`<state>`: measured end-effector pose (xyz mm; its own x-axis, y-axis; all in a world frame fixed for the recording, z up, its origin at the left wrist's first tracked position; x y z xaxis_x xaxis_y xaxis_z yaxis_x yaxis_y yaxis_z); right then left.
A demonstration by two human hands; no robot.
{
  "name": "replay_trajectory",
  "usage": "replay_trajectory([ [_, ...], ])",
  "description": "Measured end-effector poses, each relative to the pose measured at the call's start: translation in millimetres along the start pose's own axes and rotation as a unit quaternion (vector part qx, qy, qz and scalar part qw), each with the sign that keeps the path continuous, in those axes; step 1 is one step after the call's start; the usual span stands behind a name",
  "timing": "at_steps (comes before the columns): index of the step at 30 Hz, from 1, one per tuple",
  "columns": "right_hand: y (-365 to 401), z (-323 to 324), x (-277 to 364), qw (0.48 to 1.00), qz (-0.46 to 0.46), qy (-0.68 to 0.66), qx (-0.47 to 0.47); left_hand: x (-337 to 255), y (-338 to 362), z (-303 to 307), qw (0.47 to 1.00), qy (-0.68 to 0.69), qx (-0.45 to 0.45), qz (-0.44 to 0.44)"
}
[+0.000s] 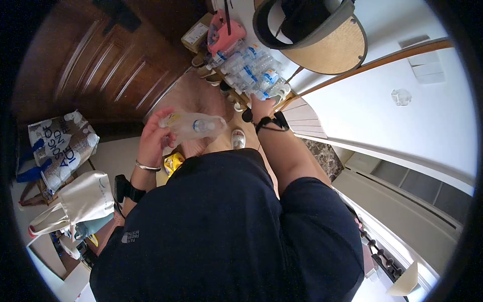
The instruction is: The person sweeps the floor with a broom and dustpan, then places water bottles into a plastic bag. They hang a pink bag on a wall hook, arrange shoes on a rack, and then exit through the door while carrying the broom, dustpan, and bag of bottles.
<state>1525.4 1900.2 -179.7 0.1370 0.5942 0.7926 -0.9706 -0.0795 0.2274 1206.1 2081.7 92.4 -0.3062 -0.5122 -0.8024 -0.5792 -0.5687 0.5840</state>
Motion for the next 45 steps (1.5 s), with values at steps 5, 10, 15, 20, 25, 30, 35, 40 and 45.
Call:
replay_trajectory([
  [5,10,10,81,0.993,0.038,-0.004,-0.114,-12,-17,-18,0.999,-0.016,-0.017,0.034],
  [10,29,-60,131,0.918,-0.161,-0.34,0.127,-30,-38,-20,0.999,-0.029,0.002,0.043],
  [15,21,-96,159,0.868,-0.286,-0.399,0.069,-58,-70,-16,0.996,-0.072,0.029,0.05],
  [20,13,-120,155,0.864,-0.297,-0.404,0.049,-86,-100,5,0.992,-0.103,0.052,0.059],
  [25,19,-109,173,0.86,-0.241,-0.442,0.083,-102,-135,17,0.985,-0.124,0.102,0.063],
  [30,35,-102,161,0.85,-0.204,-0.48,0.07,-115,-165,18,0.974,-0.157,0.157,0.048],
  [35,66,-54,145,0.838,-0.101,-0.52,0.128,-128,-190,7,0.96,-0.183,0.207,0.042],
  [40,102,6,121,0.934,0.089,-0.285,0.196,-141,-193,-5,0.944,-0.208,0.253,0.03],
  [45,115,-20,183,0.936,0.224,-0.12,0.245,-149,-177,-7,0.934,-0.211,0.286,0.024],
])
Point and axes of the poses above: each hand's wrist, its own y-axis away from the middle knuckle, its own z-axis out of the back of the hand, x = y × z, the point moved 7 cm from there along -y, towards the middle knuckle, and after that the axes turned 11 degrees about z, right-handed, at the moved point
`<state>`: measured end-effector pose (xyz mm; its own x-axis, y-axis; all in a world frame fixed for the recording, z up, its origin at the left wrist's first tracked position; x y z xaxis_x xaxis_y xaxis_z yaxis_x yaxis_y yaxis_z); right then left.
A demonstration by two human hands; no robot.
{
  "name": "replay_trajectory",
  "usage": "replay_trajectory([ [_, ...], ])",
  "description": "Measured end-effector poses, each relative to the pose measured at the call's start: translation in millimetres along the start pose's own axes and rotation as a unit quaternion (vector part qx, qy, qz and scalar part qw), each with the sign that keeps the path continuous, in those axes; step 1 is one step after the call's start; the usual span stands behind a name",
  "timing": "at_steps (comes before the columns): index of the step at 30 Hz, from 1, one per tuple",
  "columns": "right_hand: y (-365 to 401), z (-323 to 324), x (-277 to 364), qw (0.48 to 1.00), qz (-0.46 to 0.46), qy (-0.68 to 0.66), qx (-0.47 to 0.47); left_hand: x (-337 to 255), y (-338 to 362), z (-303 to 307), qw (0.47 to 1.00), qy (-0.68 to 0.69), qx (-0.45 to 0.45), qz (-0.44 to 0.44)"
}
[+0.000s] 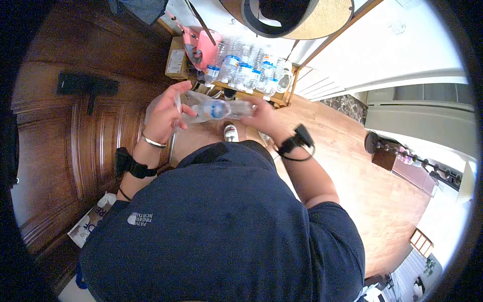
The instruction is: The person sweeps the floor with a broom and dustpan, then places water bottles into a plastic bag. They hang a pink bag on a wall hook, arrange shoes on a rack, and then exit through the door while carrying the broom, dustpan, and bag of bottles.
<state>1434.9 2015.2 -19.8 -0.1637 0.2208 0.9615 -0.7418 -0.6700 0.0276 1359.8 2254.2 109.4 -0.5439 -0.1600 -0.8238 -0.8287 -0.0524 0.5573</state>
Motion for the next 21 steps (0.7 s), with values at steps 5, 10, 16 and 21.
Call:
replay_trajectory([
  [5,-61,-78,10,0.992,0.048,0.113,-0.002,-14,18,-10,0.999,0.001,0.04,-0.014],
  [10,-61,-21,-54,0.938,-0.142,0.075,-0.307,-8,16,14,0.999,0.025,-0.003,-0.026],
  [16,-99,-7,-89,0.892,-0.216,0.191,-0.348,-4,20,16,0.999,0.041,-0.011,-0.016],
  [21,-117,-17,-108,0.88,-0.274,0.179,-0.344,-3,27,14,0.998,0.059,-0.018,-0.007],
])
Point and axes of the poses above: each hand's wrist, its own y-axis away from the middle knuckle, its own z-axis out of the back of the hand, x = y × z, the point moved 7 cm from there along -y, towards the middle knuckle, and after that the axes turned 11 degrees about z, right-handed, at the moved point
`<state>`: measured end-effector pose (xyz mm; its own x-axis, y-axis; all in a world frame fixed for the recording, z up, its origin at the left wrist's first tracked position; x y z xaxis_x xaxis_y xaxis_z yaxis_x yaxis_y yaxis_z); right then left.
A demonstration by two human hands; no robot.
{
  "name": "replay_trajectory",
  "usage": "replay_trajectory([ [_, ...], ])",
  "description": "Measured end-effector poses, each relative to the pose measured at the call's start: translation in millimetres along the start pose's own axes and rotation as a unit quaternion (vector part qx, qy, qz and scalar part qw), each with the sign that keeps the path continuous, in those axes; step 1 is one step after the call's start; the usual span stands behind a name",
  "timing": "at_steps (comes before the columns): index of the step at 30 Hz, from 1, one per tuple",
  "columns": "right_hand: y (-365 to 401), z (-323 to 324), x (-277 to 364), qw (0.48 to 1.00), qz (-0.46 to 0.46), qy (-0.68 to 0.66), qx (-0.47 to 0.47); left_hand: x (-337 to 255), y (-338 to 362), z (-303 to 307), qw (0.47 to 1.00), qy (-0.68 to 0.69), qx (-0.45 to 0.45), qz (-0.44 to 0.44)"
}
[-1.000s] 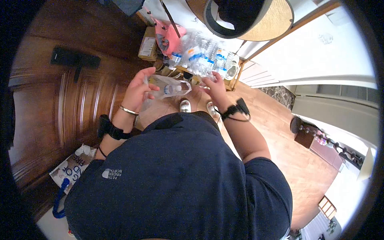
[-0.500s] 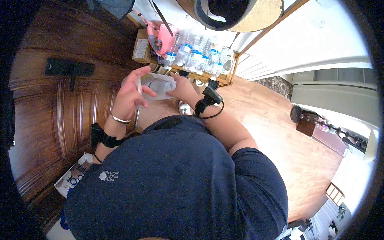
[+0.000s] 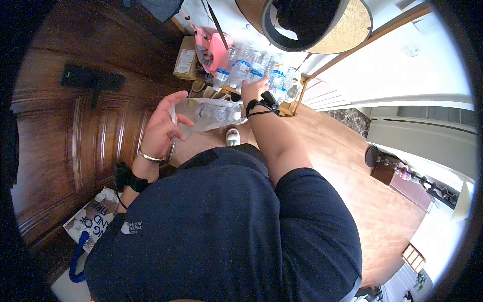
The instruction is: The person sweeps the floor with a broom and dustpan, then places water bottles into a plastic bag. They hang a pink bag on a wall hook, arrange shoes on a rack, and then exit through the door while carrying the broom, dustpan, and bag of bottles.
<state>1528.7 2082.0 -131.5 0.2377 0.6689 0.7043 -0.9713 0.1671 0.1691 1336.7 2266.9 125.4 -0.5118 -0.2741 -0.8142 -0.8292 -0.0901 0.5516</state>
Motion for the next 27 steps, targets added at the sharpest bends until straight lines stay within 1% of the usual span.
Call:
replay_trajectory([
  [3,2,5,-1,1.0,-0.002,0.0,-0.013,-2,2,1,1.0,-0.006,-0.009,-0.003],
  [5,0,17,4,0.999,0.022,-0.016,-0.017,-4,0,2,1.0,-0.016,-0.004,-0.012],
  [6,-2,30,5,0.998,0.04,-0.019,-0.039,-6,-1,3,1.0,-0.016,-0.006,-0.01],
  [8,-3,68,3,0.984,0.116,-0.1,-0.088,-10,-3,0,1.0,-0.013,0.008,-0.01],
  [10,-5,73,-28,0.968,0.153,-0.188,-0.062,-9,-4,4,1.0,-0.012,0.008,-0.01],
  [11,26,106,-6,0.914,0.061,-0.401,0.019,-8,-6,4,1.0,-0.01,0.009,-0.012],
  [12,34,119,-10,0.874,0.134,-0.465,0.043,-9,-7,3,1.0,-0.011,0.012,-0.011],
  [14,58,141,-20,0.869,0.129,-0.432,0.203,-10,-9,-1,0.999,-0.015,0.025,-0.016],
  [16,84,157,-4,0.867,0.204,-0.351,0.289,-12,-13,-5,0.999,-0.019,0.032,-0.013],
  [17,91,148,1,0.845,0.276,-0.35,0.295,-13,-14,-8,0.999,-0.022,0.038,-0.011],
  [19,110,146,48,0.849,0.325,-0.237,0.342,-15,-17,-15,0.998,-0.025,0.048,-0.014],
  [21,119,114,73,0.843,0.417,-0.102,0.324,-19,-18,-25,0.998,-0.028,0.06,-0.018],
  [22,126,100,81,0.845,0.415,-0.101,0.321,-19,-16,-31,0.997,-0.031,0.07,-0.014],
  [24,136,85,97,0.824,0.454,-0.151,0.302,-18,-13,-38,0.996,-0.033,0.078,-0.012],
  [25,130,86,93,0.824,0.455,-0.15,0.302,-18,-13,-38,0.997,-0.04,0.061,-0.014],
  [26,108,87,74,0.885,0.349,-0.13,0.281,-18,-12,-37,0.998,-0.047,0.044,-0.015],
  [27,90,90,51,0.931,0.237,-0.107,0.255,-16,-11,-37,0.998,-0.047,0.044,-0.016],
])
Point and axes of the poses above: each hand's wrist, its own y-axis away from the middle knuckle, its own z-axis out of the back of the hand, x = y × z, the point moved 7 cm from there along -y, towards the middle knuckle, and after that the axes turned 11 degrees about z, right-handed, at the moved point
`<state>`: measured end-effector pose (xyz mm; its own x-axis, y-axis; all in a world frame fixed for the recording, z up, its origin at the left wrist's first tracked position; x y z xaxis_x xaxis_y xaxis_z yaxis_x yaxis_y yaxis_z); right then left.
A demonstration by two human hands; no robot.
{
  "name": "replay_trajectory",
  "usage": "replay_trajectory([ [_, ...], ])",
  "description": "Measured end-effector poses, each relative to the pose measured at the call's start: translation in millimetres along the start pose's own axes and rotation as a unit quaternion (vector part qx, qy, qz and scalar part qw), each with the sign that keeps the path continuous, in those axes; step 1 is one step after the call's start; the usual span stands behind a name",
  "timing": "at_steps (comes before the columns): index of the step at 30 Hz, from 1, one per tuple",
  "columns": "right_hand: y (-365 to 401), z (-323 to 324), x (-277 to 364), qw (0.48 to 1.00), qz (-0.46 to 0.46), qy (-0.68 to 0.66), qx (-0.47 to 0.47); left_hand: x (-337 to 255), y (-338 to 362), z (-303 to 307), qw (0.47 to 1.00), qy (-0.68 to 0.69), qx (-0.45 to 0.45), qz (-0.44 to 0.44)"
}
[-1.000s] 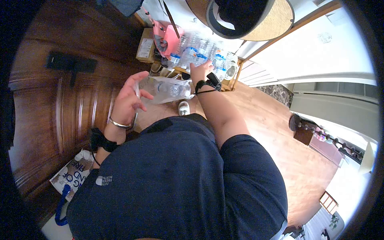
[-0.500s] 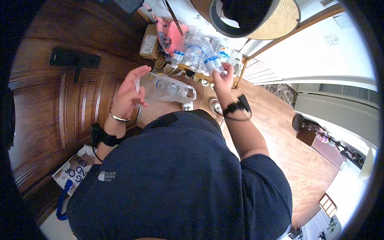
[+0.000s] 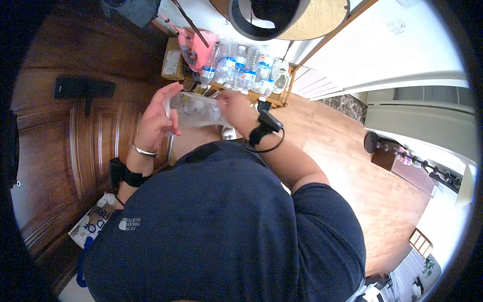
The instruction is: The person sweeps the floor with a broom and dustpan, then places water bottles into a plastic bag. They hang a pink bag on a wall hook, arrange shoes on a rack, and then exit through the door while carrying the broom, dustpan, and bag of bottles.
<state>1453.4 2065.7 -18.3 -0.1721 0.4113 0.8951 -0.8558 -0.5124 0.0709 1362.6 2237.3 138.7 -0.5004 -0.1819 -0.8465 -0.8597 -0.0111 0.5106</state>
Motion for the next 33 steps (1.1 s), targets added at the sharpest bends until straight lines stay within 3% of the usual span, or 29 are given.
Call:
replay_trajectory([
  [1,7,19,-35,0.986,-0.039,0.003,-0.164,4,1,2,1.0,0.005,-0.012,0.004],
  [3,15,49,-98,0.938,-0.078,0.052,-0.334,8,-1,8,1.0,0.011,-0.024,0.008],
  [4,11,55,-123,0.925,-0.175,0.109,-0.32,9,-3,10,1.0,0.012,-0.023,0.009],
  [5,9,57,-137,0.913,-0.25,0.073,-0.315,9,-5,12,1.0,0.014,-0.022,0.011],
  [10,-15,50,-161,0.9,-0.336,0.162,-0.224,6,-11,4,1.0,0.015,0.008,0.019],
  [13,-26,47,-196,0.915,-0.339,0.104,-0.195,5,-16,4,1.0,0.013,0.017,0.018],
  [15,-21,56,-184,0.901,-0.327,0.172,-0.229,5,-17,6,1.0,0.012,0.017,0.017],
  [17,-9,68,-173,0.924,-0.248,0.03,-0.291,6,-17,7,0.999,0.025,0.034,0.007],
  [18,-3,69,-182,0.907,-0.286,-0.017,-0.31,8,-17,8,0.999,0.025,0.033,0.008],
  [19,6,79,-180,0.914,-0.255,0.034,-0.314,10,-18,9,0.999,0.026,0.034,0.008],
  [21,27,87,-179,0.869,-0.17,-0.227,-0.405,11,-22,9,0.999,0.026,0.038,0.007],
  [23,52,112,-158,0.829,-0.054,-0.362,-0.423,11,-26,8,0.999,0.025,0.025,0.011],
  [25,78,127,-136,0.86,0.054,-0.366,-0.352,11,-28,7,0.999,0.032,0.029,0.015],
  [27,97,124,-109,0.897,0.08,-0.378,-0.217,11,-31,6,0.999,0.039,0.032,0.018],
  [28,100,121,-98,0.926,0.063,-0.328,-0.178,10,-33,5,0.999,0.03,0.033,0.02],
  [31,80,83,-44,0.943,0.052,-0.313,-0.096,9,-33,0,0.999,0.017,0.037,0.021],
  [33,52,41,-31,0.979,0.05,-0.197,0.022,6,-33,-5,0.999,0.008,0.045,0.022],
])
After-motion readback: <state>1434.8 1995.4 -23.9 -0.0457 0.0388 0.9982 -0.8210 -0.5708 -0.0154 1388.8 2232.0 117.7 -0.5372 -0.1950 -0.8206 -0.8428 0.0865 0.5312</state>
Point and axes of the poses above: each hand's wrist, its own y-axis away from the middle knuckle, its own z-axis out of the back of the hand, x = y × z, the point moved 7 cm from there along -y, towards the middle knuckle, and after that the axes turned 11 degrees about z, right-handed, at the moved point
